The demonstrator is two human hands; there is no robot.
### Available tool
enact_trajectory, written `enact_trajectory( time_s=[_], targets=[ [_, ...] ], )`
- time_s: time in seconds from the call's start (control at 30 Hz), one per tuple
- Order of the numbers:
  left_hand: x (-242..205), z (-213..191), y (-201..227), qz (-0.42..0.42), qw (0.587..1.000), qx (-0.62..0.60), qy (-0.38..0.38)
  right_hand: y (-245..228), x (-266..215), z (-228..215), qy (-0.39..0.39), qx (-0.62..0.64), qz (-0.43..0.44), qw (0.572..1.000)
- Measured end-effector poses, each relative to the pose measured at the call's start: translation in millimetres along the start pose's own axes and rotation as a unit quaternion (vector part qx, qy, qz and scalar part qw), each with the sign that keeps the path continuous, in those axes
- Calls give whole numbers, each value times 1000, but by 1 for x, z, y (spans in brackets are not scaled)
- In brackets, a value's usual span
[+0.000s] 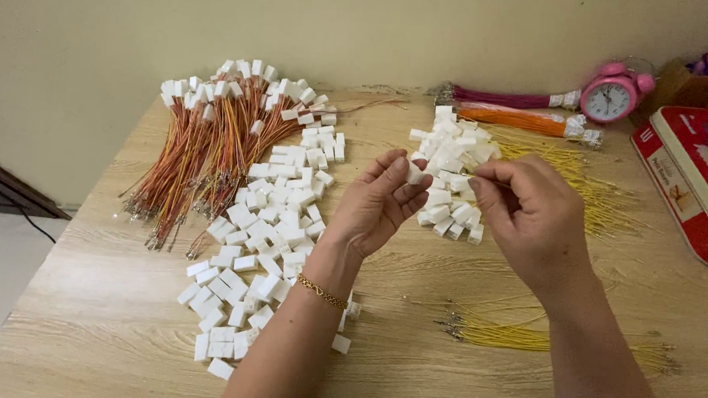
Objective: Assembling electrical wire connectors by inserting metal-tipped wires into plastic housings.
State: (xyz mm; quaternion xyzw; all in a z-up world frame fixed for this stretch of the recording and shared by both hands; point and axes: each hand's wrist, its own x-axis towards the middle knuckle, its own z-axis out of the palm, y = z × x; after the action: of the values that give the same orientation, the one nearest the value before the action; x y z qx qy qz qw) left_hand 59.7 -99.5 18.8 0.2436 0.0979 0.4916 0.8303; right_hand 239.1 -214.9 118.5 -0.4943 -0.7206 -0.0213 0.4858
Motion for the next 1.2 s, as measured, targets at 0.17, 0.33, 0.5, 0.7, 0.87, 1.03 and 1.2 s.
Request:
enact_trajectory(
  time_s=[0.17,0.33,0.5,0.7,0.87,1.03,1.2],
  targets=[
    [0,-3,-2,5,1000,-15,18,-8,0,1,-3,0,-2,1000],
    [-9,12,2,5,1000,-19,11,-5,0,3,-7,-20,-12,1000],
    [-15,22,3,-1,1000,-8,-19,1,-3,6,-7,-30,-23,999],
    [-11,17,-1,24,999,7,-40,-3,-2,4,-9,-25,-17,1000],
    [-10,14,-6,38,998,29,-40,-4,-1,3,-17,-27,-24,999],
    [-7,10,-7,40,998,45,-14,-5,-1,4,-10,-23,-23,999],
    [-8,13,-7,26,999,45,-7,0,-2,4,-19,-48,-32,998]
  ],
)
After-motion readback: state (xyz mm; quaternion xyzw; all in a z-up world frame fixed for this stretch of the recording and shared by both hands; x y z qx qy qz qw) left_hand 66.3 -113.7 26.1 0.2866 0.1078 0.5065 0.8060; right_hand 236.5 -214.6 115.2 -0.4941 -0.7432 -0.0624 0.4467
